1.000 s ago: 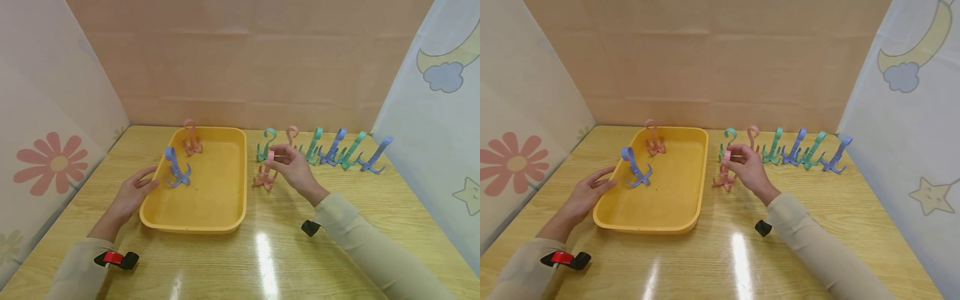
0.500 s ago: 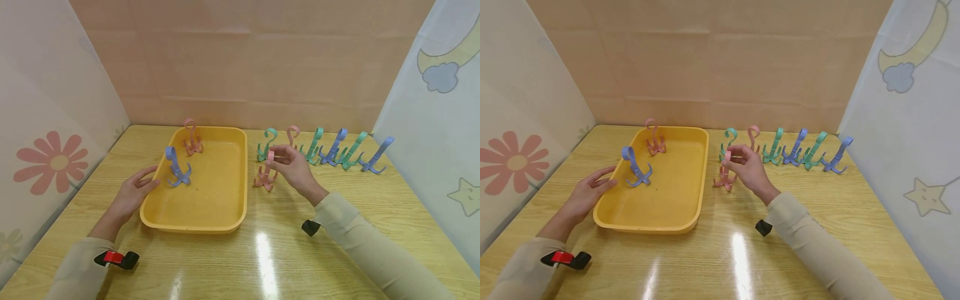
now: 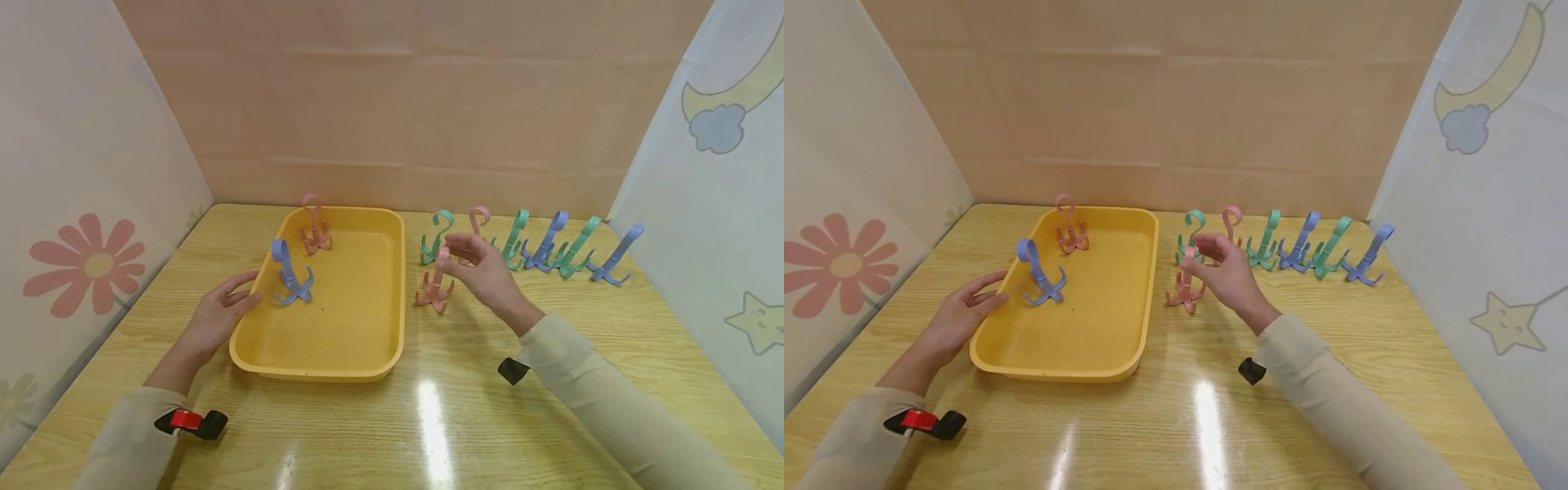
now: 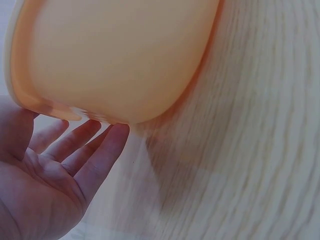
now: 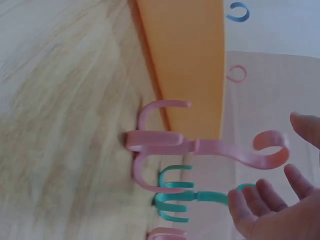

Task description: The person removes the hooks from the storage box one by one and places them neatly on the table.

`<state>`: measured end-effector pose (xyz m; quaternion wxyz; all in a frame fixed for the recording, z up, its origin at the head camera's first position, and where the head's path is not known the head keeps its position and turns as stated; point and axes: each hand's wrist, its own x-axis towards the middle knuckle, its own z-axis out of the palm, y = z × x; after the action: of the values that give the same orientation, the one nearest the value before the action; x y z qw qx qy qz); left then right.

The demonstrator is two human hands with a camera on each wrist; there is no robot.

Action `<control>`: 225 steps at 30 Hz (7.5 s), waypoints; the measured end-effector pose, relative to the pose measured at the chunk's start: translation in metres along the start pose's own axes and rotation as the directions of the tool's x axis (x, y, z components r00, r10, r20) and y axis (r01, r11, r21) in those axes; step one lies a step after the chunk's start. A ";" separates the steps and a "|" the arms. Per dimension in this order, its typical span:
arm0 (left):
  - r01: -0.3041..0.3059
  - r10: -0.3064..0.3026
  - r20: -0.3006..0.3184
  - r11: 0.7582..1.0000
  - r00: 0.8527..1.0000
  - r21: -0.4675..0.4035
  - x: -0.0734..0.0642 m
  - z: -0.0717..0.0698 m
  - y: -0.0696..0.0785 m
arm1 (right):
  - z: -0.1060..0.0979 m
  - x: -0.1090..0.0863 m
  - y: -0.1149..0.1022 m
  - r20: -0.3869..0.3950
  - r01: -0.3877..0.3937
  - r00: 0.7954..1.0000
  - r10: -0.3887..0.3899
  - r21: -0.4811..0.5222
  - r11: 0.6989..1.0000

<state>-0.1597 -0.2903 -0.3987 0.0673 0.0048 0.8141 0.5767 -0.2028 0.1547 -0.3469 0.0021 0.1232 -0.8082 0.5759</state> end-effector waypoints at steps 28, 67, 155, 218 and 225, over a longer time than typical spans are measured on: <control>-0.011 0.011 -0.027 1.000 1.000 0.016 0.001 -0.001 -0.002 | 0.105 0.035 -0.090 0.117 0.172 0.978 -0.172 0.012 0.985; 0.016 -0.017 -0.016 0.998 1.000 -0.053 0.001 0.003 0.003 | 0.214 0.076 -0.065 0.202 0.071 0.976 -0.076 0.032 0.997; -0.017 0.022 0.055 0.997 0.998 -0.075 -0.001 -0.007 -0.009 | -0.044 -0.046 -0.013 -0.192 0.140 0.977 -0.095 0.232 0.963; -0.011 0.017 0.056 0.994 0.998 -0.111 -0.003 -0.006 -0.006 | -0.023 -0.019 -0.062 -0.192 0.171 0.967 -0.167 0.006 0.985; -0.024 0.031 0.052 0.992 0.998 -0.126 0.001 -0.006 -0.009 | 0.018 0.003 -0.079 -0.070 0.183 0.982 -0.178 0.080 0.980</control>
<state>-0.1606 -0.2991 -0.4056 0.0812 0.0272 0.7741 0.6273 -0.1871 0.1134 -0.2789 0.0744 0.1780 -0.7677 0.6111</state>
